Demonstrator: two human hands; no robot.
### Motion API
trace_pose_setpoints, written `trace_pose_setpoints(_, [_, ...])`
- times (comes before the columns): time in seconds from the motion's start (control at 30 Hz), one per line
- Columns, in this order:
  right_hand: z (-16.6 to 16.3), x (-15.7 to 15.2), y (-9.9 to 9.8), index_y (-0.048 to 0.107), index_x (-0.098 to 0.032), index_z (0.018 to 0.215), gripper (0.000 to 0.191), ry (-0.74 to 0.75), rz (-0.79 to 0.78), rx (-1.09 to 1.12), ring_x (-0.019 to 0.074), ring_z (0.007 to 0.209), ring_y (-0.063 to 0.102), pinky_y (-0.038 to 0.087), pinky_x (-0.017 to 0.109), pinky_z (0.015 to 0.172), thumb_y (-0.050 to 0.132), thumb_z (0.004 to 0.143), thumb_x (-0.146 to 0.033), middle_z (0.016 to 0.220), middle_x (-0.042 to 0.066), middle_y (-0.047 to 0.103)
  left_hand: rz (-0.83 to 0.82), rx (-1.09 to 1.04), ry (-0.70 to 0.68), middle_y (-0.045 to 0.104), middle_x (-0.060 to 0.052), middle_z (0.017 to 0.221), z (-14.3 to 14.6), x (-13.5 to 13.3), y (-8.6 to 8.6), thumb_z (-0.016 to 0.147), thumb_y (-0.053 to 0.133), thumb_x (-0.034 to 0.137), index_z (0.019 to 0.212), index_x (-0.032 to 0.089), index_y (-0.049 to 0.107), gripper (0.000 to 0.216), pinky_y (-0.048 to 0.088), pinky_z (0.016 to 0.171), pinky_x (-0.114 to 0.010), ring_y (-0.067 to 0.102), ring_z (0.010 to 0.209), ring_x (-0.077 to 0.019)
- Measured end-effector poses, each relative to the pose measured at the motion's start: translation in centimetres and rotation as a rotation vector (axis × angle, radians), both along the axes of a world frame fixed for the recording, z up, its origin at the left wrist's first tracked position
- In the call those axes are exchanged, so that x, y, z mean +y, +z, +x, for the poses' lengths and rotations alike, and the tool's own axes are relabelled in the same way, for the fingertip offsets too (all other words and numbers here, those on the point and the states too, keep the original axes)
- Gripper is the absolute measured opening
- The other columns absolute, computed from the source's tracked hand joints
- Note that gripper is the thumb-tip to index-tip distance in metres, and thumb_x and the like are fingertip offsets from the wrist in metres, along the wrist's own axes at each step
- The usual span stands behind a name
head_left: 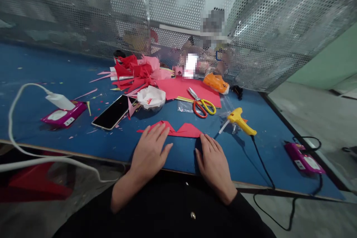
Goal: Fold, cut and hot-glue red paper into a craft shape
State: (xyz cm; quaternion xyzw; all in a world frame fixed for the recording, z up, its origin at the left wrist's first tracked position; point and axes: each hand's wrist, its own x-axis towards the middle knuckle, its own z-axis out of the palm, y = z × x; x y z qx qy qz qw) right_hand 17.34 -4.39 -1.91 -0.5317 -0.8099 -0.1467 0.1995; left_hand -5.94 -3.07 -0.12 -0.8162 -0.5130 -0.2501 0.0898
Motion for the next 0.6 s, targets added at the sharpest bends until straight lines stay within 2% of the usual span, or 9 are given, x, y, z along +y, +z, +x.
trace_pose_setpoints(0.1, [-1.6,-0.1,1.8,0.058,-0.004,0.127,0.033,0.168,0.092,0.099,0.0275,0.118,0.062,0.043,0.043,0.105,0.047,0.099,-0.018,0.119,0.017,0.072,-0.056,0.063,0.014,0.059,-0.019,0.141,1.7,0.9,0.1,0.096,0.053,0.028,0.132,0.008,0.06,0.042,0.039,0.112,-0.053,0.054,0.131,-0.0324])
trace_pose_setpoints(0.2, [-5.0,-0.3,4.9,0.065,-0.015,0.115,0.022,0.382,0.116,0.209,0.0226,0.104,0.065,0.042,0.042,0.103,0.052,0.098,-0.021,0.103,0.008,0.075,-0.136,0.203,0.049,0.053,-0.019,0.147,3.2,2.0,0.5,0.098,0.044,0.023,0.137,0.009,0.057,0.044,0.037,0.114,-0.053,0.049,0.136,-0.0328])
trace_pose_setpoints(0.27, [-7.8,-0.4,6.9,0.066,-0.018,0.109,0.021,0.517,0.013,0.25,0.0217,0.093,0.065,0.046,0.041,0.093,0.051,0.099,-0.029,0.095,0.006,0.074,-0.148,0.227,0.053,0.053,-0.019,0.146,4.4,2.8,0.9,0.099,0.04,0.021,0.138,0.01,0.057,0.044,0.037,0.113,-0.054,0.05,0.136,-0.0326])
trace_pose_setpoints(0.3, [-9.3,-0.5,7.7,0.062,-0.015,0.119,0.031,0.586,-0.08,0.235,0.0229,0.093,0.066,0.047,0.042,0.091,0.05,0.099,-0.036,0.095,0.008,0.074,-0.151,0.231,0.064,0.051,-0.02,0.148,5.0,3.1,1.2,0.099,0.042,0.025,0.139,0.009,0.056,0.045,0.035,0.114,-0.055,0.049,0.136,-0.0341])
trace_pose_setpoints(0.37, [-12.0,-0.6,8.7,0.057,-0.013,0.124,0.044,0.677,-0.266,0.217,0.0208,0.079,0.067,0.049,0.039,0.08,0.049,0.099,-0.049,0.086,0.005,0.073,-0.154,0.241,0.074,0.051,-0.022,0.147,6.3,3.6,1.9,0.097,0.047,0.032,0.139,0.007,0.055,0.049,0.033,0.115,-0.055,0.049,0.136,-0.0359])
trace_pose_setpoints(0.43, [-14.1,-0.9,9.0,0.055,-0.017,0.123,0.039,0.788,-0.392,0.223,0.0176,0.083,0.069,0.047,0.034,0.076,0.046,0.101,-0.048,0.091,0.002,0.074,-0.15,0.262,0.054,0.051,-0.023,0.147,7.4,3.8,2.5,0.097,0.049,0.037,0.139,0.007,0.055,0.052,0.029,0.117,-0.054,0.047,0.137,-0.0359])
trace_pose_setpoints(0.5, [-15.8,-1.3,9.0,0.057,-0.022,0.118,0.029,0.884,-0.45,0.233,0.0143,0.09,0.069,0.047,0.03,0.077,0.049,0.101,-0.044,0.098,-0.001,0.076,-0.144,0.285,0.033,0.052,-0.023,0.146,8.2,4.1,3.1,0.096,0.05,0.037,0.14,0.006,0.054,0.054,0.027,0.117,-0.053,0.047,0.137,-0.0364])
trace_pose_setpoints(0.6, [-17.4,-2.1,9.2,0.06,-0.025,0.11,0.02,0.922,-0.493,0.239,0.0104,0.096,0.07,0.049,0.024,0.075,0.06,0.096,-0.039,0.103,-0.006,0.077,-0.132,0.313,0.017,0.051,-0.024,0.147,9.3,4.9,3.5,0.096,0.049,0.029,0.14,0.003,0.053,0.051,0.024,0.118,-0.054,0.046,0.136,-0.038])
